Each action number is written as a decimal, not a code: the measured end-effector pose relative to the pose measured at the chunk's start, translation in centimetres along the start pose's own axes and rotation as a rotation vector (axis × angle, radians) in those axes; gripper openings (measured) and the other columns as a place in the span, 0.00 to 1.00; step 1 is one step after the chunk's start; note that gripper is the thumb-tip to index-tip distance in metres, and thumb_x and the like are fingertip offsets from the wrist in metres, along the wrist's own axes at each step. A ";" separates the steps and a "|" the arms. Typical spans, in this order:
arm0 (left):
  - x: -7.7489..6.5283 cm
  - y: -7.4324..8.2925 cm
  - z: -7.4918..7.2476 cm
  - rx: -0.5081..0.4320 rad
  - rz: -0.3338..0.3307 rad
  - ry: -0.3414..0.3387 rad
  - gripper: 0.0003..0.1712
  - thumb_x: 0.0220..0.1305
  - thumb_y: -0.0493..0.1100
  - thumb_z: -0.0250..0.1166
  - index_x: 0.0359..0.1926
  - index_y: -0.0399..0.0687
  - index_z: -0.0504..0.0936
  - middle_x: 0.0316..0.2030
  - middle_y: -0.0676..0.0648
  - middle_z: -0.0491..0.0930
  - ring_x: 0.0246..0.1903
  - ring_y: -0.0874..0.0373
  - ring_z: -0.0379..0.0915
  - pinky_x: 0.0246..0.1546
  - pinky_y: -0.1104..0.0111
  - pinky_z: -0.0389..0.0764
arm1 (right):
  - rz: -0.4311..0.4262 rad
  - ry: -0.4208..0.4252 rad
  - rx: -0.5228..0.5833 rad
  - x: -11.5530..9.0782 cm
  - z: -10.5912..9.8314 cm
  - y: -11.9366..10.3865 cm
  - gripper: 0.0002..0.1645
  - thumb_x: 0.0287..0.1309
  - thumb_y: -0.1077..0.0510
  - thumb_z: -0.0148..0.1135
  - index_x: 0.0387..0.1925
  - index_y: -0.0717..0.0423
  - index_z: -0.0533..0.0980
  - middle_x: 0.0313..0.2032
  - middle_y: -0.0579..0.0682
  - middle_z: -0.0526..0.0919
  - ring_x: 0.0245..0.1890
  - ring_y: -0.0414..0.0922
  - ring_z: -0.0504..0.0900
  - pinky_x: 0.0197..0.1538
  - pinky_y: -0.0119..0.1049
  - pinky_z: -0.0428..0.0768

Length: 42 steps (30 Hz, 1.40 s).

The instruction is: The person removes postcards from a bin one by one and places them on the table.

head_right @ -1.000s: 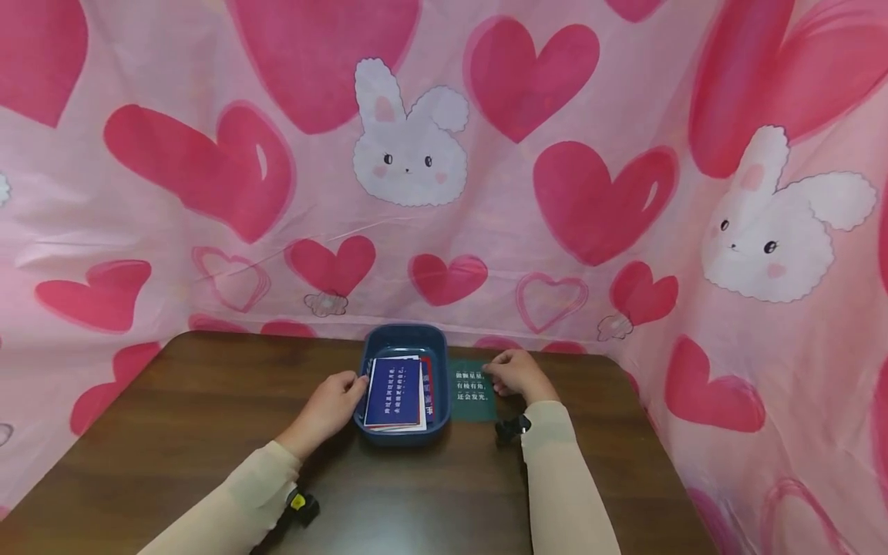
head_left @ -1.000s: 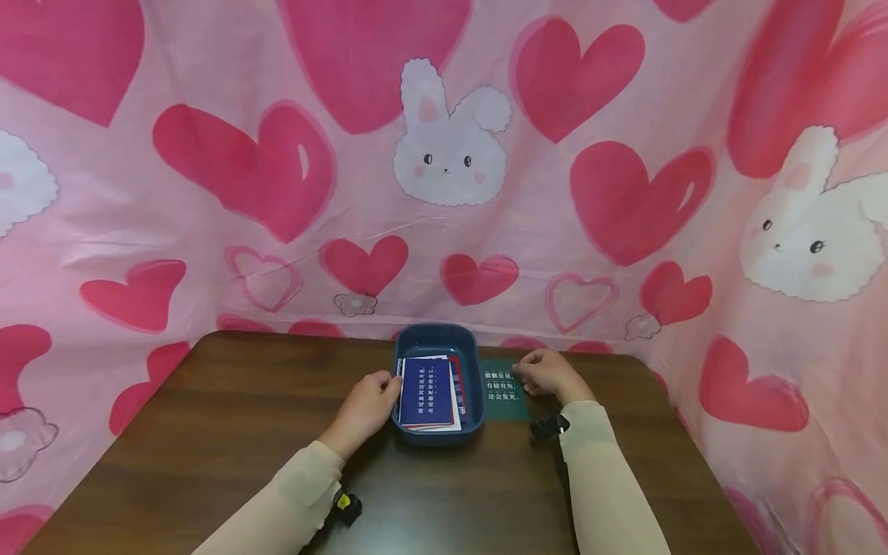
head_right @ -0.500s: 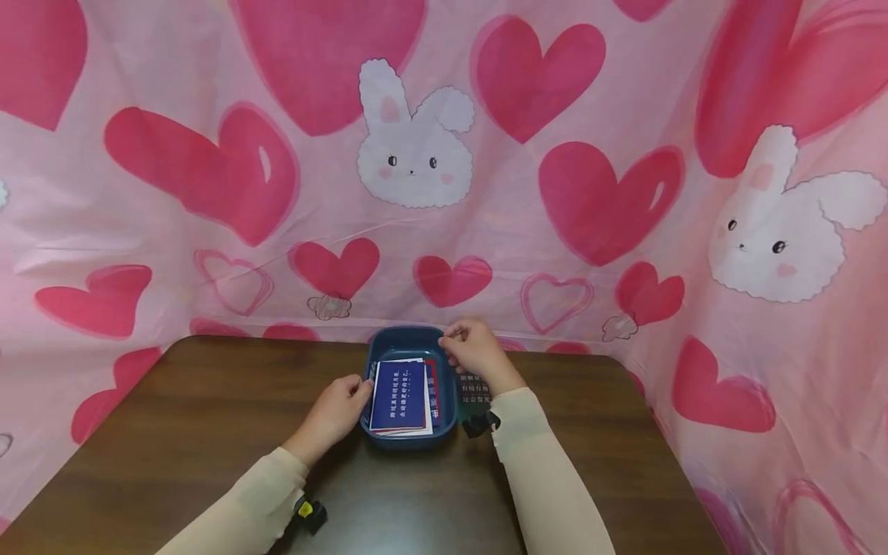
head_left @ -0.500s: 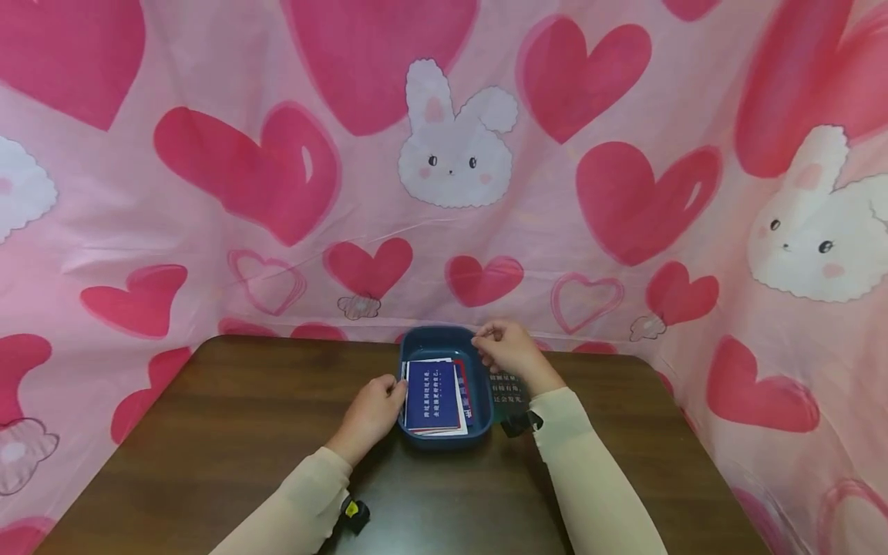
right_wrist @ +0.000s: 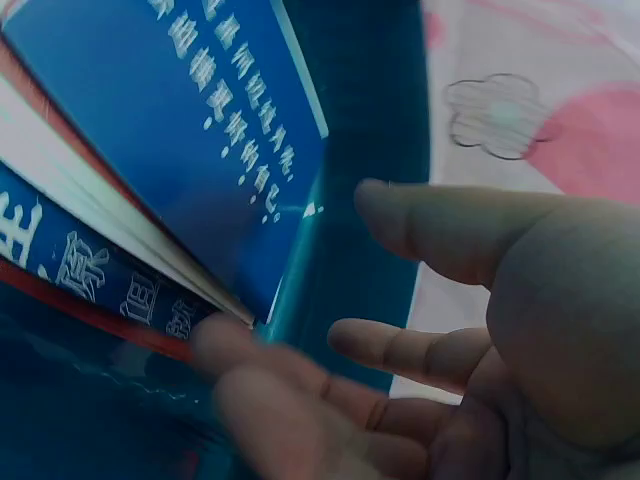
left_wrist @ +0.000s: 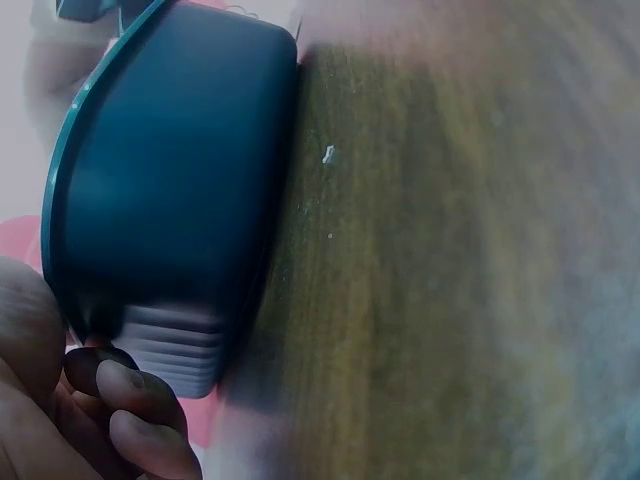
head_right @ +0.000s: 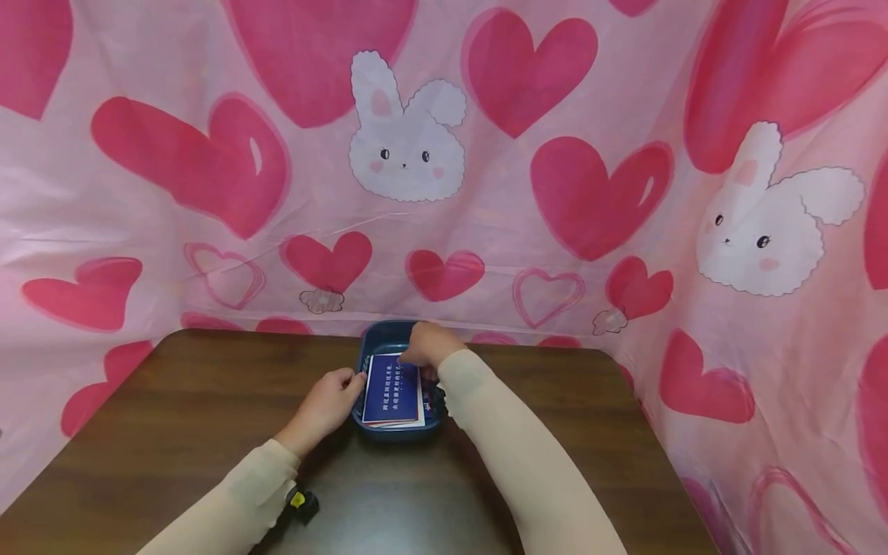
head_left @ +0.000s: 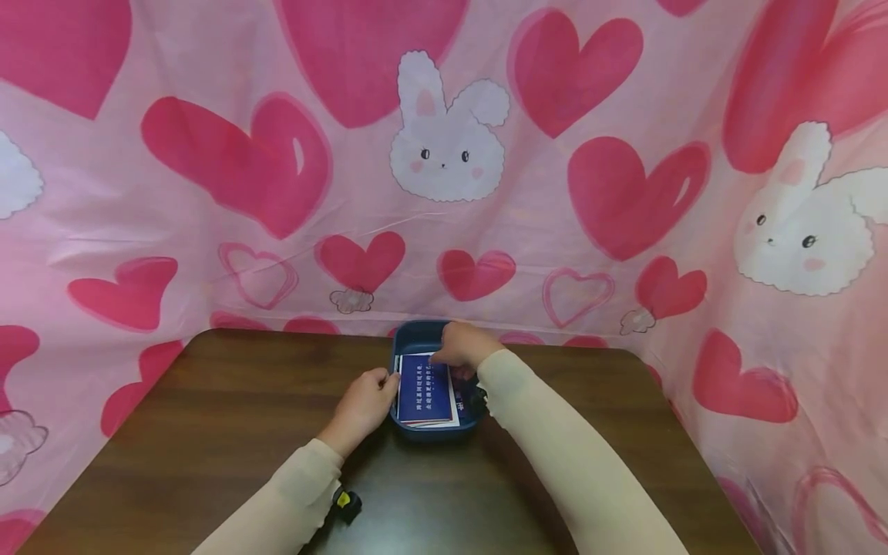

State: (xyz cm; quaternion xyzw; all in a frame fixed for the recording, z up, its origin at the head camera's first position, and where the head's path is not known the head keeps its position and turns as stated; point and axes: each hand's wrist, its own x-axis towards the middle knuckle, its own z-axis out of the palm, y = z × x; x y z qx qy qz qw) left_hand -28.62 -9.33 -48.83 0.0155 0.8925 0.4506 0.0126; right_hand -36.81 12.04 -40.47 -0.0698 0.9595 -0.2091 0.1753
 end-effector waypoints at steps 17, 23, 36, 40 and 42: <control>0.1 -0.6 -0.6 0.001 -0.008 0.000 0.21 0.88 0.53 0.59 0.38 0.46 0.86 0.30 0.45 0.81 0.33 0.51 0.76 0.34 0.62 0.74 | 0.056 0.000 -0.098 0.4 2.4 -1.7 0.34 0.61 0.43 0.87 0.56 0.63 0.86 0.37 0.57 0.91 0.27 0.51 0.92 0.31 0.42 0.92; 0.2 -0.5 -0.5 -0.009 -0.023 0.000 0.20 0.88 0.53 0.60 0.41 0.45 0.88 0.33 0.45 0.83 0.36 0.51 0.78 0.36 0.62 0.77 | 0.025 0.013 -0.129 0.9 2.1 -1.4 0.29 0.60 0.47 0.89 0.50 0.64 0.87 0.33 0.56 0.90 0.23 0.49 0.89 0.27 0.39 0.89; 0.0 0.3 0.1 -0.021 0.004 -0.014 0.19 0.88 0.51 0.60 0.43 0.44 0.87 0.34 0.45 0.82 0.37 0.51 0.78 0.37 0.62 0.75 | -0.072 0.156 0.033 0.2 -0.4 0.8 0.36 0.63 0.59 0.83 0.71 0.58 0.80 0.52 0.61 0.89 0.43 0.53 0.89 0.56 0.50 0.93; -0.1 0.1 0.0 -0.027 0.007 -0.014 0.19 0.88 0.51 0.60 0.42 0.44 0.87 0.33 0.45 0.80 0.36 0.51 0.77 0.37 0.62 0.75 | -0.137 0.187 0.263 -0.9 -1.8 2.7 0.41 0.68 0.59 0.78 0.79 0.57 0.74 0.57 0.63 0.91 0.50 0.54 0.90 0.63 0.52 0.90; -0.1 0.0 -0.1 -0.029 0.011 -0.016 0.19 0.88 0.51 0.60 0.42 0.44 0.86 0.32 0.44 0.80 0.36 0.51 0.77 0.37 0.62 0.75 | -0.155 0.197 0.398 -1.4 -2.5 4.2 0.42 0.71 0.60 0.77 0.81 0.57 0.71 0.55 0.63 0.92 0.47 0.51 0.91 0.56 0.47 0.92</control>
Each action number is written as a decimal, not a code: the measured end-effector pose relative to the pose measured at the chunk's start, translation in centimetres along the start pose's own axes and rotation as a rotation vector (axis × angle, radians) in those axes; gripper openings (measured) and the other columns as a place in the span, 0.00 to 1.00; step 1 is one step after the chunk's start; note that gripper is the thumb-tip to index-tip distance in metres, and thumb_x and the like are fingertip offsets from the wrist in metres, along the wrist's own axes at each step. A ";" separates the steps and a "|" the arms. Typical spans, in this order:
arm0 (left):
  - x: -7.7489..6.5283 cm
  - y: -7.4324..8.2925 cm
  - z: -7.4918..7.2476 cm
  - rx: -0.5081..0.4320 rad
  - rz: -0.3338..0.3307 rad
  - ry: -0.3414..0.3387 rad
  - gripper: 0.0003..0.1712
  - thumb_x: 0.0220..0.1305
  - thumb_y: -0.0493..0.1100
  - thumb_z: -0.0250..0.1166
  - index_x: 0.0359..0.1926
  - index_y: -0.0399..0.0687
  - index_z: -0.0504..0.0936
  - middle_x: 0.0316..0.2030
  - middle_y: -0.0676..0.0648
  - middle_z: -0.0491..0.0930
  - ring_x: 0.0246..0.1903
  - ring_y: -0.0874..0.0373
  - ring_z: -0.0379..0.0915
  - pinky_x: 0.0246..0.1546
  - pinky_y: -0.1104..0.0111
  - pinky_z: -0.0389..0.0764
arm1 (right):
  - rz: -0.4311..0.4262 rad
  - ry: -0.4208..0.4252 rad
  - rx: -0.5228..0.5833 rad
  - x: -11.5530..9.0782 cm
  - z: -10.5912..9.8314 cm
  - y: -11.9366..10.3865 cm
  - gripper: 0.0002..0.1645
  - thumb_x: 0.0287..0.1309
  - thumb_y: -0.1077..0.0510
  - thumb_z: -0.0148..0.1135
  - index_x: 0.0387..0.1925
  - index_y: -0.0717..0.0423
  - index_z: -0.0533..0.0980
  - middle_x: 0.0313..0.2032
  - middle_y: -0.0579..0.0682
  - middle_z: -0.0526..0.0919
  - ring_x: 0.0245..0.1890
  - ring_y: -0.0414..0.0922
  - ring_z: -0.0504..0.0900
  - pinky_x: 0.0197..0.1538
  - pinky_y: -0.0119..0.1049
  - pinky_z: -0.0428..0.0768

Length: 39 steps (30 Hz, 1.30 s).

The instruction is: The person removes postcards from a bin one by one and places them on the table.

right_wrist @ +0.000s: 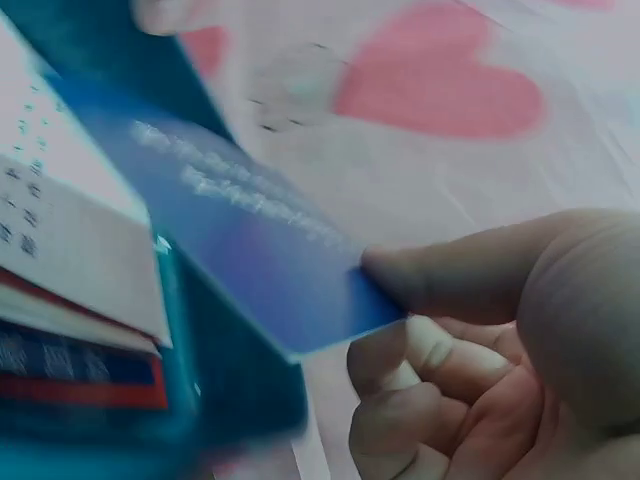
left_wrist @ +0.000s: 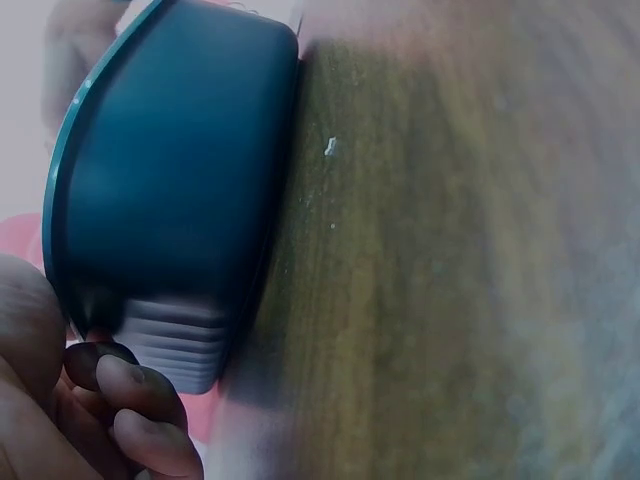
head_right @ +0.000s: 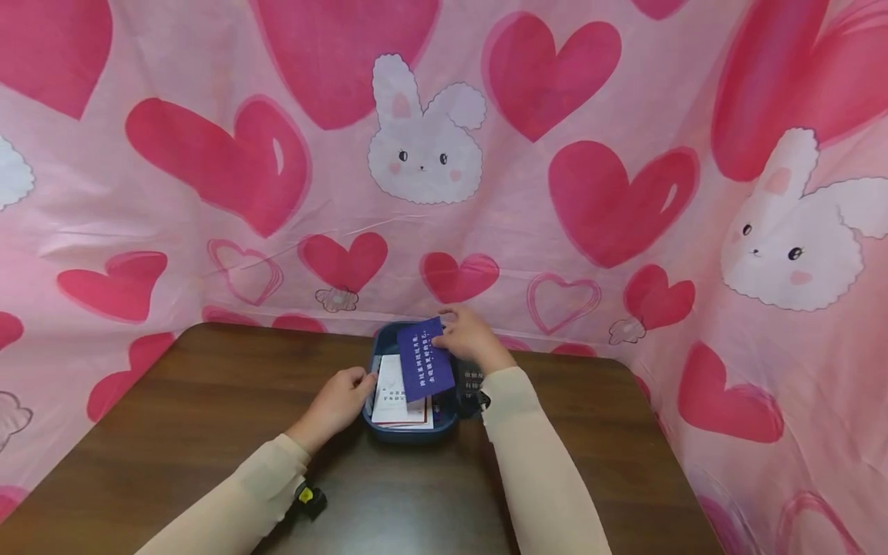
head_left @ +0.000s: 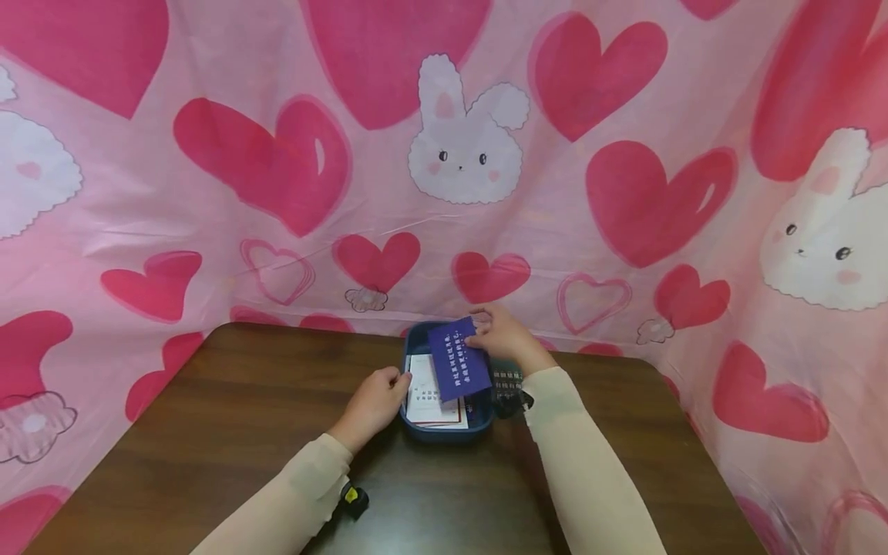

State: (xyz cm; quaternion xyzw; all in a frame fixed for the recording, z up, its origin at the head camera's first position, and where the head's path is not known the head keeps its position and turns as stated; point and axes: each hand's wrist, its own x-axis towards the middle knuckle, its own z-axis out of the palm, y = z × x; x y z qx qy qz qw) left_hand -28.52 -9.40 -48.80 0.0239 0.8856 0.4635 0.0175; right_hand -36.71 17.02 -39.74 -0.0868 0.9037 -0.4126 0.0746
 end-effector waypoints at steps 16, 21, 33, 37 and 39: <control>0.3 -0.2 -0.3 0.014 -0.021 -0.015 0.18 0.88 0.53 0.61 0.44 0.45 0.86 0.33 0.44 0.80 0.36 0.51 0.77 0.37 0.63 0.76 | 0.110 0.241 0.441 -3.5 -6.6 9.7 0.49 0.75 0.63 0.73 0.89 0.53 0.60 0.41 0.49 0.90 0.33 0.38 0.88 0.37 0.34 0.87; 0.3 -0.2 -0.3 0.018 -0.020 -0.022 0.18 0.88 0.52 0.61 0.44 0.45 0.86 0.34 0.44 0.80 0.37 0.50 0.77 0.37 0.62 0.75 | 0.145 0.247 0.439 -3.6 -6.8 11.7 0.48 0.76 0.62 0.71 0.89 0.54 0.61 0.63 0.69 0.86 0.37 0.39 0.90 0.37 0.34 0.86; 0.5 -0.3 0.1 0.016 -0.038 -0.036 0.18 0.88 0.53 0.60 0.48 0.45 0.87 0.36 0.44 0.82 0.39 0.51 0.78 0.39 0.62 0.76 | 0.290 0.094 0.350 -3.1 -4.9 15.0 0.41 0.78 0.55 0.71 0.85 0.54 0.67 0.74 0.66 0.81 0.59 0.56 0.84 0.55 0.41 0.86; 0.4 -0.2 0.0 0.010 -0.031 -0.035 0.18 0.89 0.53 0.59 0.47 0.45 0.87 0.35 0.44 0.81 0.38 0.51 0.77 0.39 0.62 0.76 | 0.302 0.054 0.309 -3.0 -4.4 14.8 0.41 0.76 0.55 0.74 0.83 0.55 0.68 0.66 0.64 0.87 0.53 0.52 0.85 0.49 0.37 0.85; 0.4 -0.1 -0.1 0.011 -0.028 -0.030 0.18 0.89 0.53 0.60 0.46 0.45 0.87 0.35 0.44 0.81 0.38 0.51 0.77 0.38 0.62 0.75 | 0.298 0.048 0.266 -2.9 -4.2 14.6 0.41 0.74 0.55 0.76 0.82 0.56 0.70 0.62 0.63 0.90 0.52 0.52 0.86 0.48 0.36 0.85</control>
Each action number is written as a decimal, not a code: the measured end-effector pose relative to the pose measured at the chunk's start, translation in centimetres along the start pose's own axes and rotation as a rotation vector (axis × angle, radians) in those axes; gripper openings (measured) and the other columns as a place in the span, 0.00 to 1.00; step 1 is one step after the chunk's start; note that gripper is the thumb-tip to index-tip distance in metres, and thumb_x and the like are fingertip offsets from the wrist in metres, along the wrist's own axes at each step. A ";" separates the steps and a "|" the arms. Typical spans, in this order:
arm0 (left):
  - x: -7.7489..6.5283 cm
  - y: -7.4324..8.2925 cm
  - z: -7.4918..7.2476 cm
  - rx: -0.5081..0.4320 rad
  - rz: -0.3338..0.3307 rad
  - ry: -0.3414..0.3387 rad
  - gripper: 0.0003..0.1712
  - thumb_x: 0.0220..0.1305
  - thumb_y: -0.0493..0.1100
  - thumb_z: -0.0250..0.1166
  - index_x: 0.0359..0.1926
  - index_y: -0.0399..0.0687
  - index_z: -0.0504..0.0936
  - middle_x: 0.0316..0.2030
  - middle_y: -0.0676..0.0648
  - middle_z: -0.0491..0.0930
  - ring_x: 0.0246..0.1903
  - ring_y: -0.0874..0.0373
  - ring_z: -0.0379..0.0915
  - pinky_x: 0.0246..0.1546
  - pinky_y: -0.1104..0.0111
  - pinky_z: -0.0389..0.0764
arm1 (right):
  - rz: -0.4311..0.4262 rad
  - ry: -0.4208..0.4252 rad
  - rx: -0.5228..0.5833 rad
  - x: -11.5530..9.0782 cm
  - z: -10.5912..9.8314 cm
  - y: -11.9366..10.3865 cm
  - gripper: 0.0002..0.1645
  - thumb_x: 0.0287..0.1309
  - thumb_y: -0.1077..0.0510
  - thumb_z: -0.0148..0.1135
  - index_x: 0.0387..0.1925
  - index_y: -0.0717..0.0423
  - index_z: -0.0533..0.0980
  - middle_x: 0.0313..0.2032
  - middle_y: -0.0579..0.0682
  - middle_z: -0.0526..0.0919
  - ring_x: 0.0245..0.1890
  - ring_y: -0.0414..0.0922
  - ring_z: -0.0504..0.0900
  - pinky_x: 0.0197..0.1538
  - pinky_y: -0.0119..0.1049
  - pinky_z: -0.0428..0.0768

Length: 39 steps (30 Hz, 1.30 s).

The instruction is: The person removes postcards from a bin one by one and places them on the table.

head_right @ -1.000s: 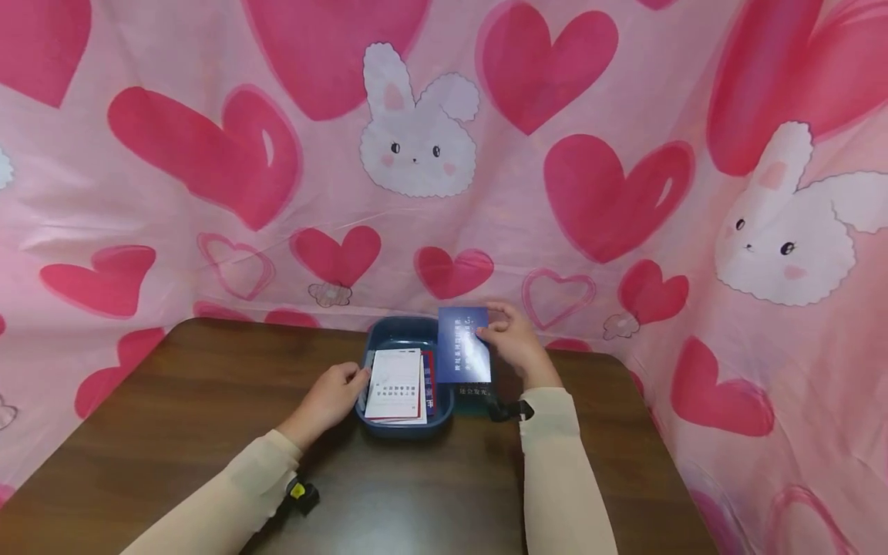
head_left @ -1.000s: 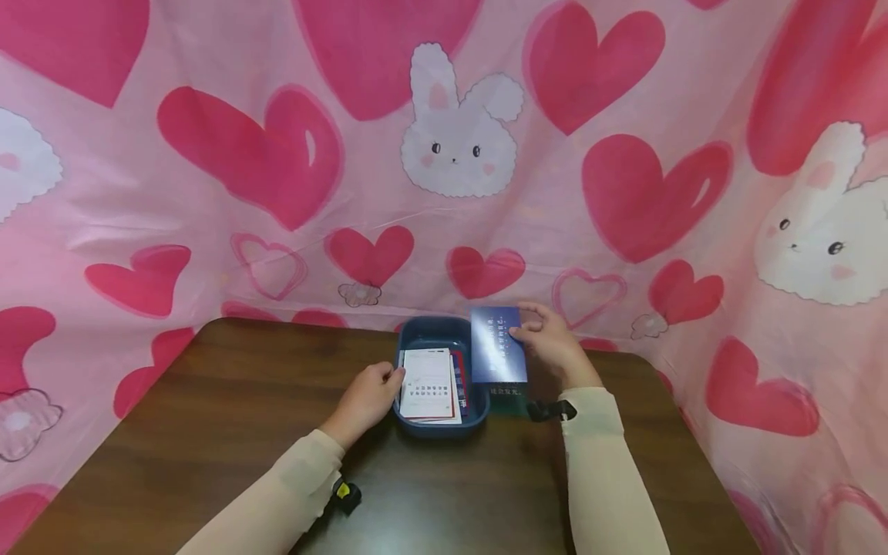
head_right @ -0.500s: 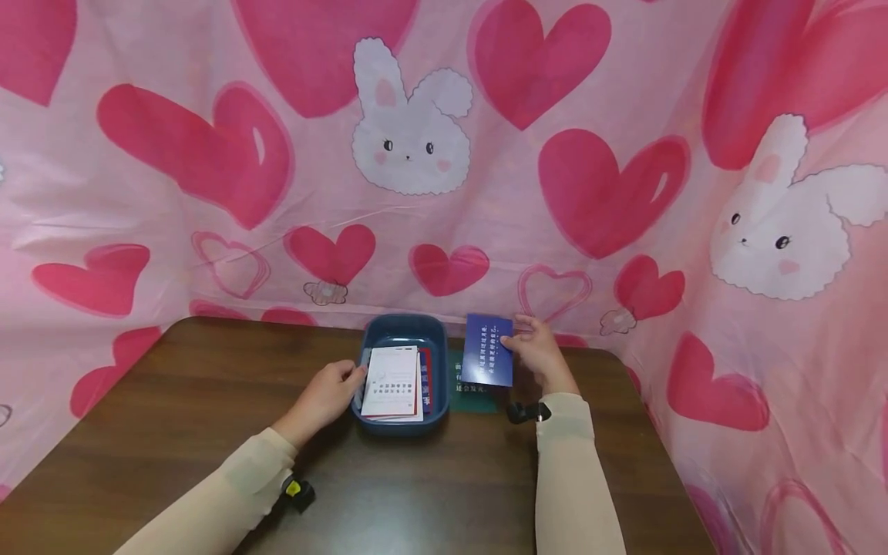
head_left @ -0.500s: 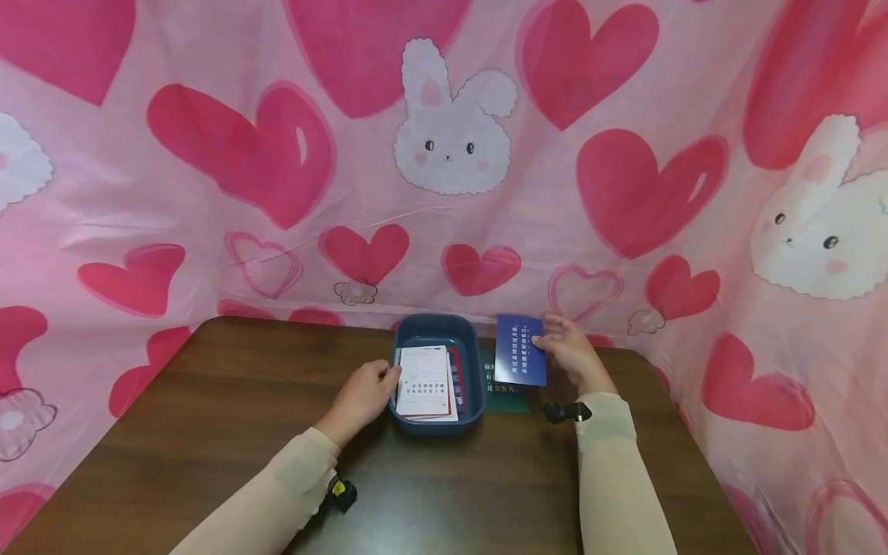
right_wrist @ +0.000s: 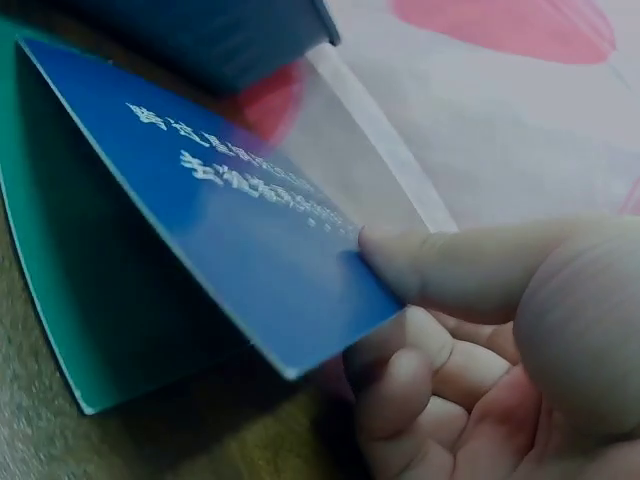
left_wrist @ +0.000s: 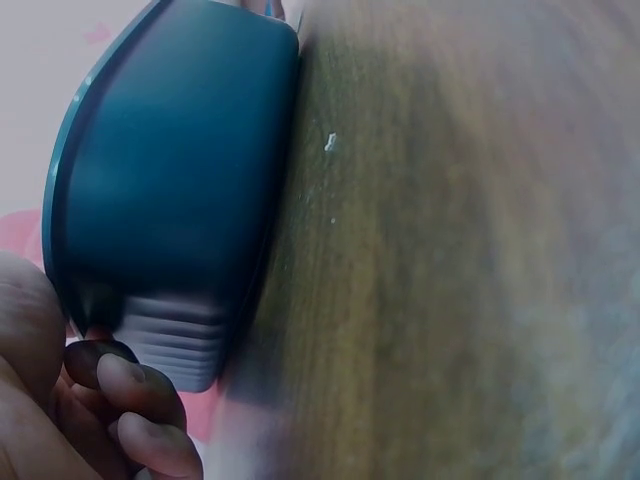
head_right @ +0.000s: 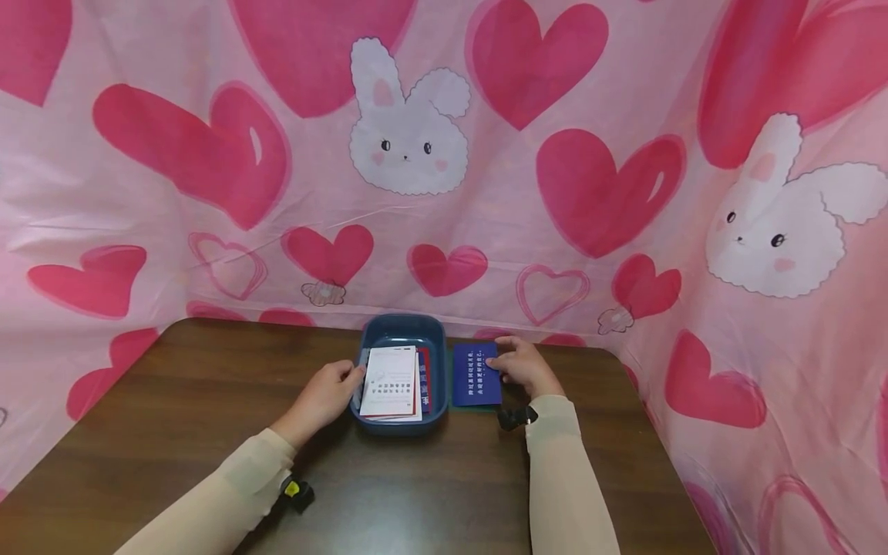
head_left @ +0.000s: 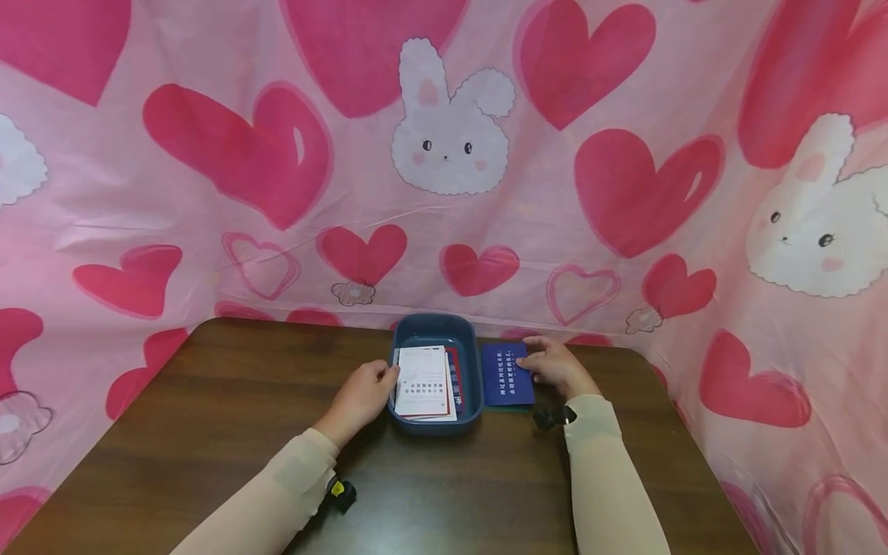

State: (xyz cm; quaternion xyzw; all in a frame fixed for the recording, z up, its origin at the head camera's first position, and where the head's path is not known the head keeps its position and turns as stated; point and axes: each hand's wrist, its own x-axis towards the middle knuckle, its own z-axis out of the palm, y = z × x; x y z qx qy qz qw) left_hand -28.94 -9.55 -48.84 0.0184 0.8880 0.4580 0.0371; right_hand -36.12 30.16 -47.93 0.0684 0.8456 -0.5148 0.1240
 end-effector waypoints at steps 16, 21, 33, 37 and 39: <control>-0.1 0.2 -0.2 0.004 -0.003 0.000 0.18 0.88 0.53 0.60 0.45 0.45 0.86 0.34 0.44 0.80 0.37 0.51 0.77 0.37 0.63 0.75 | -0.059 0.110 -0.279 0.0 1.7 -1.3 0.39 0.63 0.58 0.84 0.70 0.66 0.75 0.46 0.63 0.88 0.33 0.50 0.87 0.41 0.41 0.88; 0.0 0.0 -0.2 0.002 -0.004 0.000 0.18 0.88 0.53 0.60 0.45 0.46 0.86 0.34 0.44 0.80 0.37 0.51 0.77 0.38 0.63 0.75 | -0.027 0.149 -0.356 -0.3 2.0 -1.5 0.31 0.62 0.56 0.86 0.54 0.61 0.73 0.46 0.63 0.84 0.36 0.53 0.88 0.45 0.46 0.89; 0.0 -0.1 0.0 0.003 0.003 0.006 0.18 0.88 0.53 0.61 0.42 0.46 0.86 0.33 0.44 0.79 0.37 0.50 0.77 0.38 0.62 0.75 | -0.043 0.125 -0.295 -0.1 1.1 -0.4 0.25 0.67 0.53 0.83 0.50 0.62 0.77 0.49 0.63 0.85 0.39 0.54 0.92 0.51 0.50 0.94; 0.0 -0.1 0.0 0.008 0.008 0.008 0.19 0.88 0.53 0.61 0.42 0.46 0.86 0.32 0.45 0.79 0.36 0.51 0.76 0.38 0.62 0.75 | -0.048 0.129 -0.231 0.1 1.1 -0.4 0.20 0.73 0.53 0.77 0.50 0.63 0.80 0.44 0.59 0.86 0.38 0.51 0.88 0.44 0.45 0.94; 0.0 -0.1 0.0 0.009 0.016 0.010 0.19 0.88 0.53 0.61 0.41 0.46 0.86 0.32 0.45 0.78 0.36 0.51 0.76 0.37 0.62 0.74 | -0.066 0.121 -0.201 0.0 1.2 -0.7 0.18 0.74 0.53 0.76 0.50 0.63 0.81 0.39 0.56 0.84 0.37 0.49 0.85 0.39 0.42 0.93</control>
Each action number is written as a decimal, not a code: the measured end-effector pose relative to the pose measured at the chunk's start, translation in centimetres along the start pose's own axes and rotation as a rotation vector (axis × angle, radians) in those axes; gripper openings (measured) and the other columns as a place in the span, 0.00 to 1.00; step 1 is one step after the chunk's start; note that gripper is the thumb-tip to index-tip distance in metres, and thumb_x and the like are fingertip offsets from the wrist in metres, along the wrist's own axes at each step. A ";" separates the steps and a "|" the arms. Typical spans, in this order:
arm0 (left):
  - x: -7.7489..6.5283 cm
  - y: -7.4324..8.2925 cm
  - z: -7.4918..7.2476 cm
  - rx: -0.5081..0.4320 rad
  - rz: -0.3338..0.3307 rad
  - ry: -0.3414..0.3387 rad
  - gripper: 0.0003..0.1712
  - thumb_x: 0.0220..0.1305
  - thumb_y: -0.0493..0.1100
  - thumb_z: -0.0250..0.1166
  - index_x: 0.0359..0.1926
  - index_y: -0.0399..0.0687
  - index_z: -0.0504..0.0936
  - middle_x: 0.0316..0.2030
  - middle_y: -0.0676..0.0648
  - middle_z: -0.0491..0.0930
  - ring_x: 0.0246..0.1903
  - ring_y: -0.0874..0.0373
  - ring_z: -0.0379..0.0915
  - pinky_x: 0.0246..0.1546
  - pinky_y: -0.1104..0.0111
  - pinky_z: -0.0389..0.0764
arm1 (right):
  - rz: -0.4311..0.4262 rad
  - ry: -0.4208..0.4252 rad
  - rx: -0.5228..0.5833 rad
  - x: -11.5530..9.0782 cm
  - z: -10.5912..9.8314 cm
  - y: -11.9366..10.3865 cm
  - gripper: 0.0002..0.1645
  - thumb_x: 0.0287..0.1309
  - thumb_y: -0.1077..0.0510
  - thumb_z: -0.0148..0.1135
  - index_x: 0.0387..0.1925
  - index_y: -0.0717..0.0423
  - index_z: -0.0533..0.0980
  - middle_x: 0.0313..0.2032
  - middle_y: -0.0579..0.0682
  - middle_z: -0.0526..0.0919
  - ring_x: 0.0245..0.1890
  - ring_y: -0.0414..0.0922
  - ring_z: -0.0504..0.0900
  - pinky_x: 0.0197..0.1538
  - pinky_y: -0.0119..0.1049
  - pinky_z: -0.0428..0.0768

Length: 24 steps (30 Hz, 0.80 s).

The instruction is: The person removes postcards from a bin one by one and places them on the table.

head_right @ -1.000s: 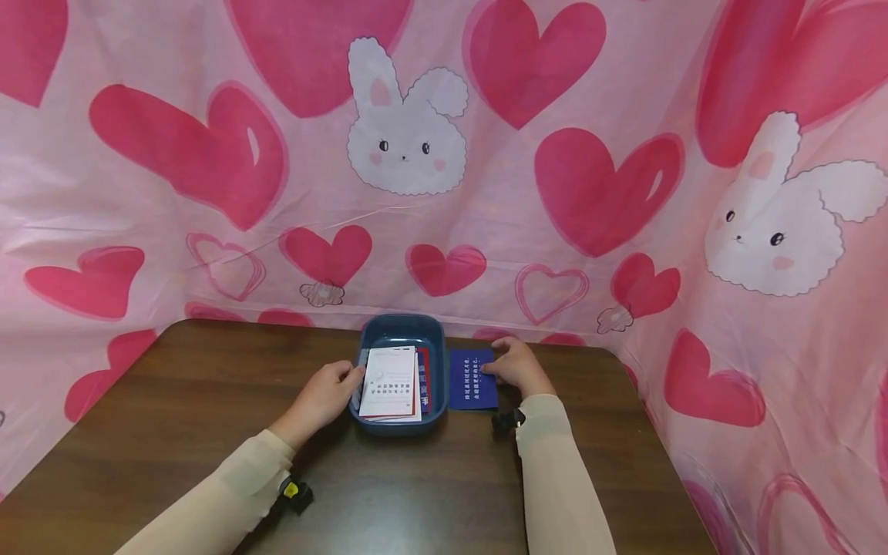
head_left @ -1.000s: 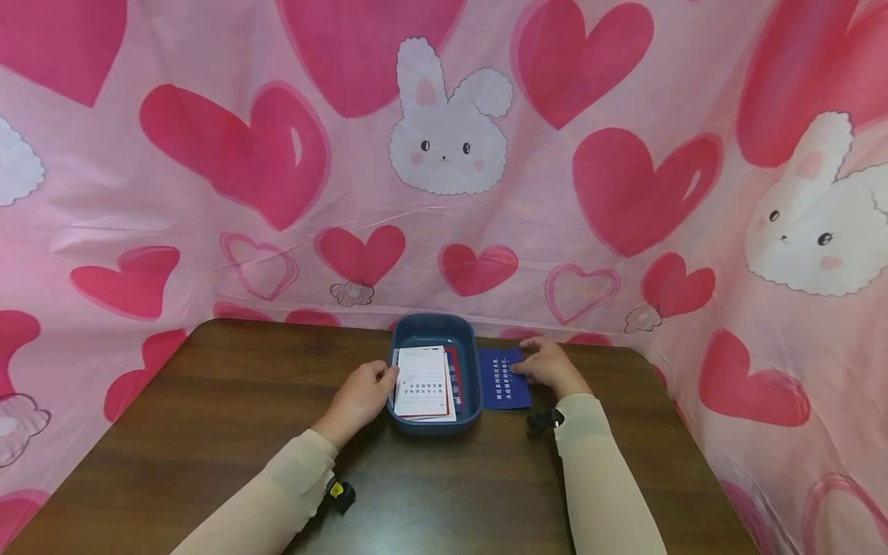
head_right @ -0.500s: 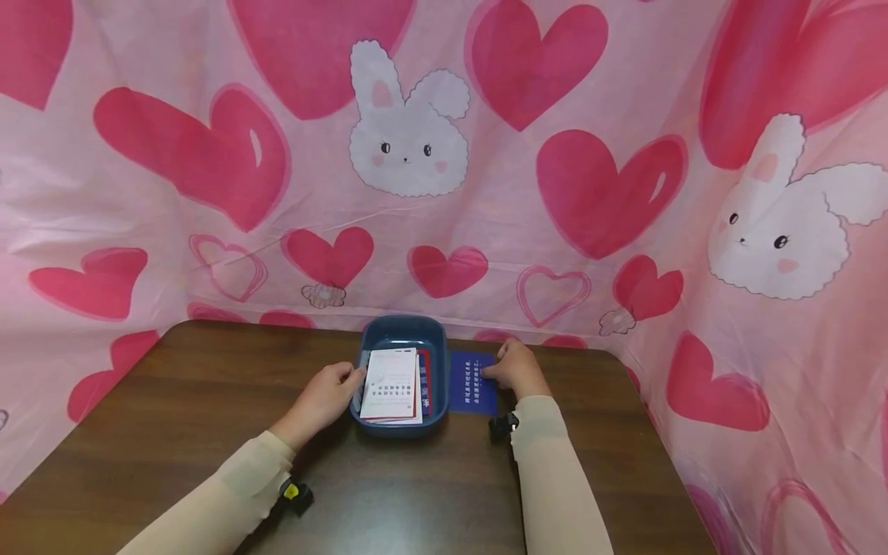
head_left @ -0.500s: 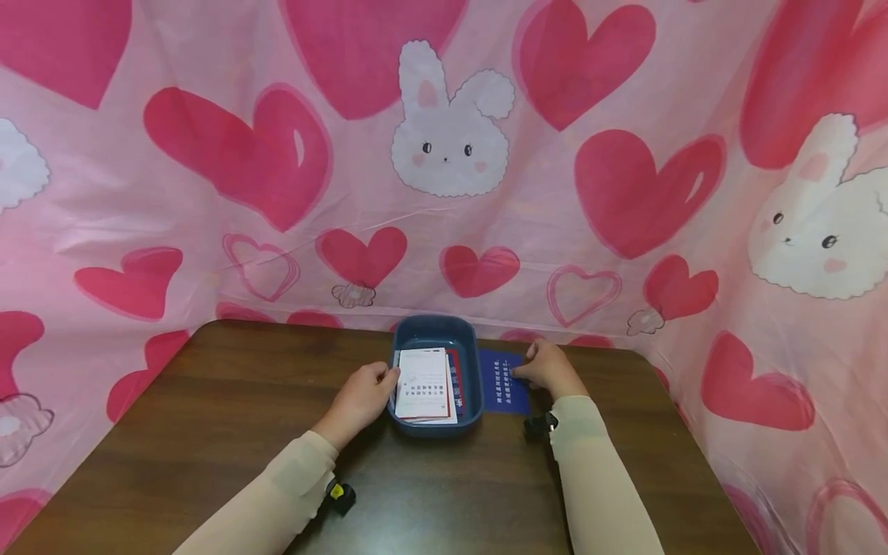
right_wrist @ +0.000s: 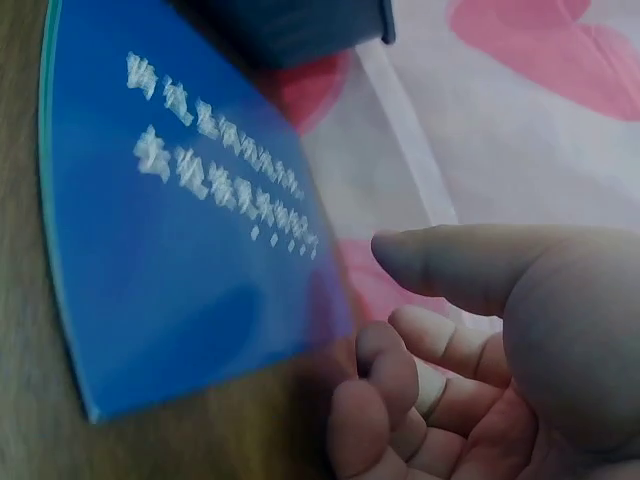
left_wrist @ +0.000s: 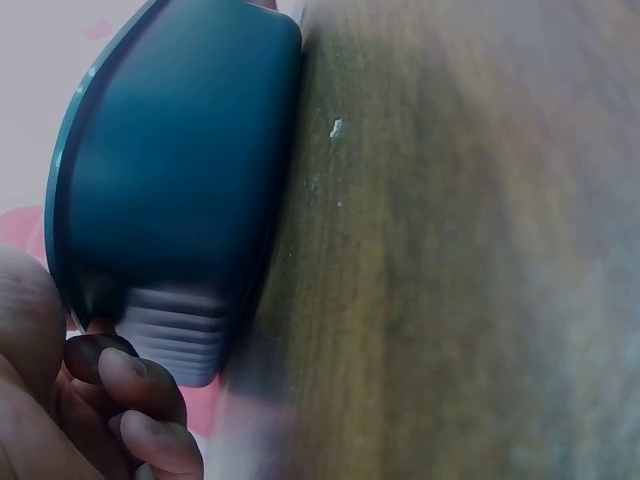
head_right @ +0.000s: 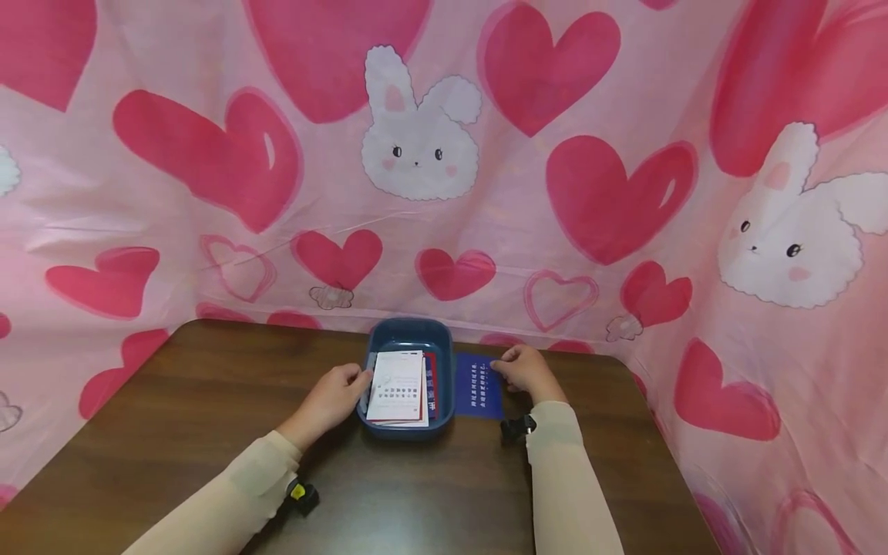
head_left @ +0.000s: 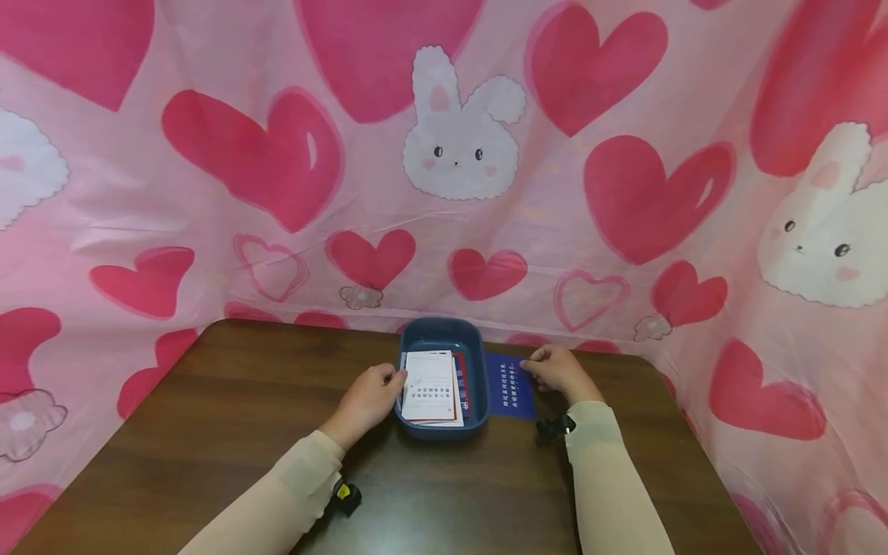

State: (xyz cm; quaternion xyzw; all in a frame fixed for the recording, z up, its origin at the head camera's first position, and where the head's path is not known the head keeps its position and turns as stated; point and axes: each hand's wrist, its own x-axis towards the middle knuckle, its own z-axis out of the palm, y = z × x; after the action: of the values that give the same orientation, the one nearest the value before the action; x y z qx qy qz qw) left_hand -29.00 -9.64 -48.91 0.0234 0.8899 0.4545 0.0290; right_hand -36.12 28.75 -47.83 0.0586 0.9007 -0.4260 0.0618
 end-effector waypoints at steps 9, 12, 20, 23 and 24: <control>-0.2 0.1 -0.2 -0.017 0.000 -0.001 0.19 0.88 0.53 0.61 0.42 0.46 0.86 0.32 0.45 0.78 0.36 0.51 0.76 0.36 0.62 0.74 | -0.137 -0.087 0.098 -1.4 0.9 -4.8 0.17 0.76 0.50 0.74 0.49 0.60 0.83 0.29 0.49 0.82 0.29 0.44 0.79 0.31 0.36 0.83; -0.1 0.0 0.1 -0.010 0.002 0.001 0.19 0.87 0.54 0.62 0.41 0.47 0.86 0.32 0.45 0.79 0.36 0.51 0.77 0.37 0.62 0.75 | -0.176 -0.126 0.094 -1.8 1.5 -6.2 0.16 0.76 0.49 0.74 0.48 0.58 0.84 0.29 0.48 0.83 0.29 0.45 0.80 0.32 0.37 0.84; 0.0 0.0 0.1 -0.003 0.011 0.010 0.19 0.87 0.54 0.62 0.39 0.47 0.85 0.31 0.46 0.78 0.35 0.51 0.76 0.37 0.62 0.74 | -0.233 -0.219 -0.066 -2.4 2.8 -11.5 0.17 0.74 0.45 0.76 0.51 0.53 0.86 0.36 0.53 0.89 0.33 0.49 0.87 0.39 0.41 0.90; -0.1 -0.1 0.0 0.002 0.012 0.008 0.19 0.88 0.53 0.61 0.39 0.47 0.85 0.30 0.45 0.77 0.35 0.51 0.76 0.36 0.62 0.73 | -0.249 -0.239 -0.180 -2.2 3.7 -13.6 0.17 0.75 0.45 0.75 0.52 0.52 0.86 0.36 0.53 0.90 0.34 0.49 0.89 0.40 0.40 0.91; -0.1 -0.1 0.0 0.000 0.010 0.006 0.19 0.88 0.53 0.61 0.39 0.46 0.85 0.31 0.45 0.78 0.35 0.52 0.76 0.36 0.62 0.73 | -0.257 -0.241 -0.219 -2.1 4.0 -14.2 0.17 0.74 0.45 0.75 0.52 0.52 0.87 0.36 0.53 0.90 0.34 0.49 0.89 0.39 0.40 0.92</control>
State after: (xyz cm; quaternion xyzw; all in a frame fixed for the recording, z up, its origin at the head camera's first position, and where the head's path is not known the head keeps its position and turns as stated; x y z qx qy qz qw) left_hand -28.87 -9.68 -48.96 0.0267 0.8899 0.4547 0.0242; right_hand -36.09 16.54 -39.22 -0.1152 0.9278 -0.3339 0.1204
